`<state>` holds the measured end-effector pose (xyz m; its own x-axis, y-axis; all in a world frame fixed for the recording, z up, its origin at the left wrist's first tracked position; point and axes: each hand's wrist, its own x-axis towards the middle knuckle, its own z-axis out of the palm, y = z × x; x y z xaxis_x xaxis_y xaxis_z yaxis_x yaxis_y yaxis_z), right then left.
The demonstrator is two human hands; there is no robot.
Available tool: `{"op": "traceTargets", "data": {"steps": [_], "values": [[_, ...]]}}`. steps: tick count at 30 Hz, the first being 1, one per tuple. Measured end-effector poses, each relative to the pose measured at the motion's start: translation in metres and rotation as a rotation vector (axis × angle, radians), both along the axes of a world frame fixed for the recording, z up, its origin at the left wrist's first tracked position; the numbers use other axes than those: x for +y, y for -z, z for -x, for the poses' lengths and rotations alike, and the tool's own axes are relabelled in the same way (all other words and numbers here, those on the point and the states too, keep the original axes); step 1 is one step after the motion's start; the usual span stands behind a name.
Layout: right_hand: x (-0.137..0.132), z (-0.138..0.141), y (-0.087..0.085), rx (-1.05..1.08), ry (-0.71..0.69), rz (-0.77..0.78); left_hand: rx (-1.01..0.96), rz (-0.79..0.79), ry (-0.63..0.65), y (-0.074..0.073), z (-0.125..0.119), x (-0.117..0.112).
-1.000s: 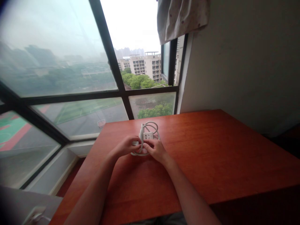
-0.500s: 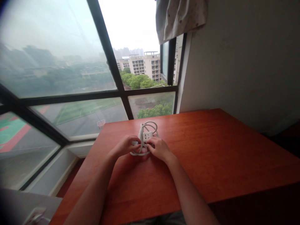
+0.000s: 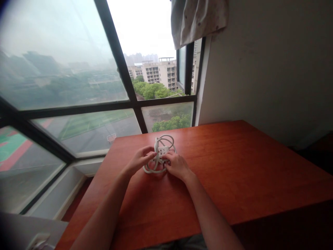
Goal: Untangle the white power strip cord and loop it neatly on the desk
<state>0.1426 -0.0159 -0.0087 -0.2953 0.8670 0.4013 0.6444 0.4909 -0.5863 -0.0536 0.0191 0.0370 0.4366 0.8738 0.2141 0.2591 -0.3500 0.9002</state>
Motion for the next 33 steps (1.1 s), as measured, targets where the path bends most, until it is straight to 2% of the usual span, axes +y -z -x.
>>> {"op": "traceTargets", "data": {"steps": [5,9,11,15,21,26,33], "values": [[0.005,-0.004,0.004,0.028,0.259,-0.064,-0.109,0.12,-0.148,0.014,-0.019,-0.001],[0.011,-0.014,0.004,0.109,0.343,-0.134,-0.079,0.064,-0.197,0.016,-0.015,0.004],[0.013,-0.018,0.004,0.136,0.358,-0.169,-0.094,0.079,-0.188,0.013,-0.011,0.005],[0.014,-0.024,0.003,0.154,0.34,-0.212,-0.137,0.164,-0.084,0.007,-0.008,0.0],[0.016,-0.034,0.007,0.104,0.18,-0.108,-0.186,0.226,-0.035,0.008,-0.013,-0.004],[0.018,-0.036,0.01,0.076,0.247,-0.086,-0.203,0.228,-0.069,0.006,-0.016,-0.005],[0.02,-0.041,0.009,0.131,0.385,-0.134,-0.129,-0.02,-0.15,0.0,-0.022,-0.007]]}}
